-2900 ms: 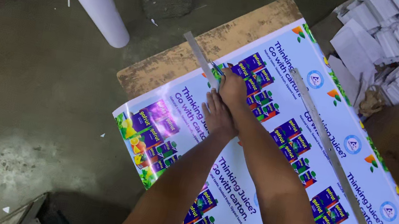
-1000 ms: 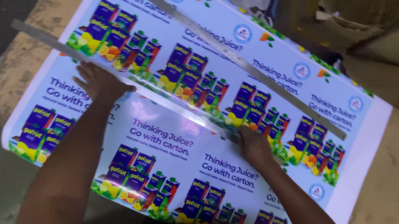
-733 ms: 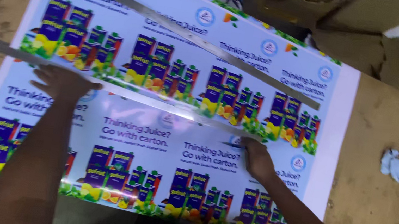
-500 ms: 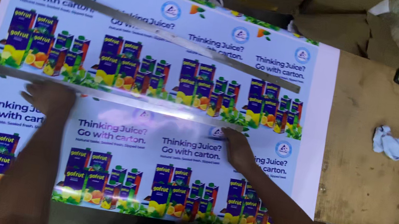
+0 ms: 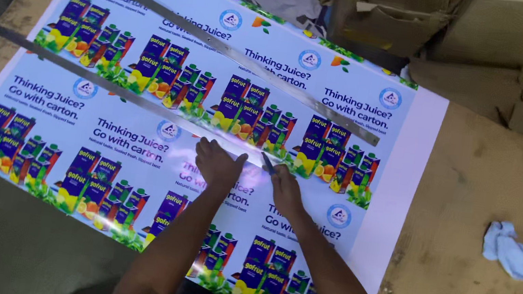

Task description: The person cuts large printed sheets using a metal ruler and a small blade, aligning the ruler with printed markers and pulling the blade along the edge.

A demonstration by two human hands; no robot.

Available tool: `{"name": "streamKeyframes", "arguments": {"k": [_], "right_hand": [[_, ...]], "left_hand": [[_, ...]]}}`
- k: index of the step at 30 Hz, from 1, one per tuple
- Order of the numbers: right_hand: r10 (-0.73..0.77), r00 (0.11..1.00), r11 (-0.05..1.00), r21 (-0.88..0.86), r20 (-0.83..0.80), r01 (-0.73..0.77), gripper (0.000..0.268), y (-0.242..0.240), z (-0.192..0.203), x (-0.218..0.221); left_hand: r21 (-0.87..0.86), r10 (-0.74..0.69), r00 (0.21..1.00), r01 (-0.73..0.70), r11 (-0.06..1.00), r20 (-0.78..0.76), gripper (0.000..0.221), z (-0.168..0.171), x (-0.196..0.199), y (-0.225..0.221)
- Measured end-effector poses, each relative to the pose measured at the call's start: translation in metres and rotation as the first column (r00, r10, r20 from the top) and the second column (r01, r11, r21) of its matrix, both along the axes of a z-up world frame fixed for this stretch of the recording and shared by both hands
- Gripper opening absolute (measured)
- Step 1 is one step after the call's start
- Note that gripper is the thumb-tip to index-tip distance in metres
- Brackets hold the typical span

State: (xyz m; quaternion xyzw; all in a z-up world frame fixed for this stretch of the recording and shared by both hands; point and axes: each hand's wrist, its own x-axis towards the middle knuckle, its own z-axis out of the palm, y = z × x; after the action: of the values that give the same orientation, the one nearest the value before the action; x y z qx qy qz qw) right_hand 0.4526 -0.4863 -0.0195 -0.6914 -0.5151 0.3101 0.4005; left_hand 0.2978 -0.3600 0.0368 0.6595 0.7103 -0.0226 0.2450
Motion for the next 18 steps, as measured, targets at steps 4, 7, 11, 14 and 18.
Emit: {"name": "streamKeyframes", "arguments": {"k": [4,7,11,14,18], "right_hand": [[0.077,0.995,0.997,0.000,0.057,-0.077,0.010,0.004,0.015,0.009],[0.102,0.989,0.995,-0.029,0.107,-0.099,0.008,0.014,0.005,0.015],[0.143,0.951,0.987,-0.112,0.273,-0.116,0.009,0.068,0.004,0.015],[0.166,0.930,0.983,-0.131,0.329,-0.129,0.019,0.148,0.015,-0.017],[0.180,0.906,0.960,0.135,0.383,-0.247,0.012,0.242,0.031,-0.099]], "left_hand": [[-0.076,0.097,0.994,-0.100,0.992,-0.043,0.107,0.024,0.020,0.005],[-0.185,0.087,0.986,-0.112,0.976,-0.139,0.110,0.039,0.024,0.014],[-0.298,-0.009,0.979,-0.054,0.953,-0.206,0.127,0.045,0.021,0.024],[-0.327,-0.014,0.974,-0.062,0.943,-0.226,0.134,0.036,0.022,0.030],[-0.329,-0.033,0.977,-0.038,0.944,-0.209,0.120,0.023,0.022,0.033]]}}
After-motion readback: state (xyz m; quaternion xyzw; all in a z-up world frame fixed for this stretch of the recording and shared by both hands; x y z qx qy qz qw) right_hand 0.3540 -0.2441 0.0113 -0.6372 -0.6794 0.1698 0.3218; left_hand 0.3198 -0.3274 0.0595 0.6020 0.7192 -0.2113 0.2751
